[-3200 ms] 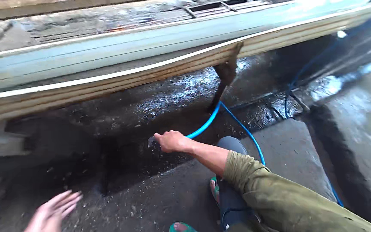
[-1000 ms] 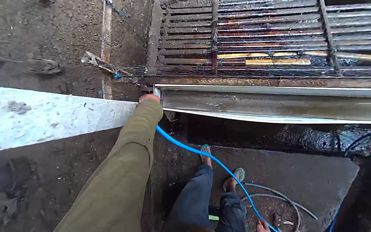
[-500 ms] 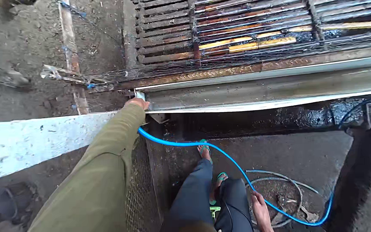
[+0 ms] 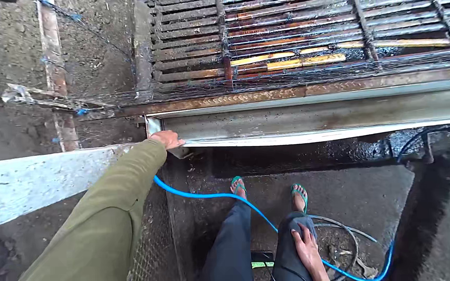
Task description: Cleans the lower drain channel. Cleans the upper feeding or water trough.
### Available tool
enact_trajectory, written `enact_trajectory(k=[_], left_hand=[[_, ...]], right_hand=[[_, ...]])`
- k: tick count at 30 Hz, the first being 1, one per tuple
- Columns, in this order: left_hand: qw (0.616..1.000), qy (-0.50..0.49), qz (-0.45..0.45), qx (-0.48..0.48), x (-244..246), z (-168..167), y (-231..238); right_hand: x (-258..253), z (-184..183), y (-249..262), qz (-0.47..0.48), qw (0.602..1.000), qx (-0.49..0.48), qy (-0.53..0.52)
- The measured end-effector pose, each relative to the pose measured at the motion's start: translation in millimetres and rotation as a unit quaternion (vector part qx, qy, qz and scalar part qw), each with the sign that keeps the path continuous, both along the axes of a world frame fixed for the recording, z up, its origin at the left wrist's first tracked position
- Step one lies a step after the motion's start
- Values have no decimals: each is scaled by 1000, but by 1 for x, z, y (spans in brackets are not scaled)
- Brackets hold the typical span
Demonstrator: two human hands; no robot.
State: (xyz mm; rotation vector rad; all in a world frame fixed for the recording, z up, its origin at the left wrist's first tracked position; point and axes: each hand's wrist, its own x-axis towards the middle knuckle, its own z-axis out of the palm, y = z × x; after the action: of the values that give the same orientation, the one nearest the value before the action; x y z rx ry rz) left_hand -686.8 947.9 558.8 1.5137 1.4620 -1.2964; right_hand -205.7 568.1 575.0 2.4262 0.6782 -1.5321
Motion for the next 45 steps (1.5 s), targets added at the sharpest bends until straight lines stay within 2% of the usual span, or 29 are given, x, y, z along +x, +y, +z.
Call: enact_trajectory(k=[6,9,12,17,25,37,45], left_hand=[[997,-67,-44,-19,30,-24,2],[993,-100,-63,-16,76,-26,2],[988,-138,-65,-3,123,-32,-1],[984,-171,-50,28,188,-35,-5],[980,-191,-61,-18,301,-41,8],[952,-299,-58,-13,523,-56,26],[941,-335,-26,20,650,-65,35]], right_hand=[[35,-56,-22,19,990,-129,53],[54,-85,-33,92,972,-210,47],[85,-106,-47,137,961,-240,23],[118,-113,-55,159,958,-236,35],[144,-118,-60,117,968,-216,50],[166,-121,-55,73,973,-205,70],[180,-107,-39,45,976,-197,77]])
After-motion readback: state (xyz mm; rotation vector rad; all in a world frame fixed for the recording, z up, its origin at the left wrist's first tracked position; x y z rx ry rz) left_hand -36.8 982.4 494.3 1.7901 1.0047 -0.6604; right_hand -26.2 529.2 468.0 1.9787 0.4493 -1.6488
